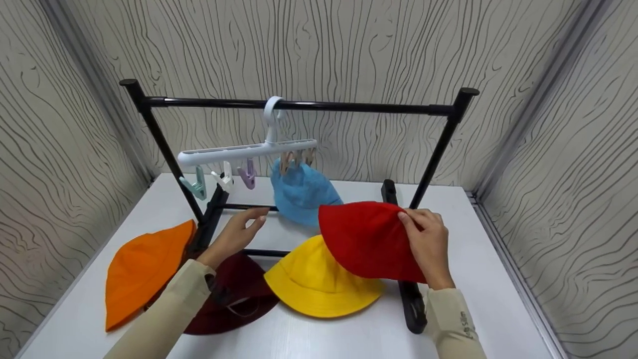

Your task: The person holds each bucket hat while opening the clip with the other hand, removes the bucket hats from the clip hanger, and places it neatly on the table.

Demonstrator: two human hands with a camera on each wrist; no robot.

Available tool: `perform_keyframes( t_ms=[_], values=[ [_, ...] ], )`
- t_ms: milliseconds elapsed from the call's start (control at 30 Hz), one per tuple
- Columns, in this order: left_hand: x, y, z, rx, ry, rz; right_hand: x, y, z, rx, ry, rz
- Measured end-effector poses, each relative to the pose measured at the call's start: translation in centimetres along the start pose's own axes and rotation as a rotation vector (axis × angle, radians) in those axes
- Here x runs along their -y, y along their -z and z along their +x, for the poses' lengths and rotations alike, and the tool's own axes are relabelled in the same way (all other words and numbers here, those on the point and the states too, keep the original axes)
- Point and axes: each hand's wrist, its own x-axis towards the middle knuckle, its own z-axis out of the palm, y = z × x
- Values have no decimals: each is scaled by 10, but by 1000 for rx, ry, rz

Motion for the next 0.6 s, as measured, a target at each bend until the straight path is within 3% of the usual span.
perform_keyframes(
  t_ms=[300,600],
  values=[
    [5,-7,-4,38,62,-3,-14,15,-9,35,-46,-40],
    [10,-13,-7,47,48,-8,-21,30,-10,43,-66,-43]
  ],
)
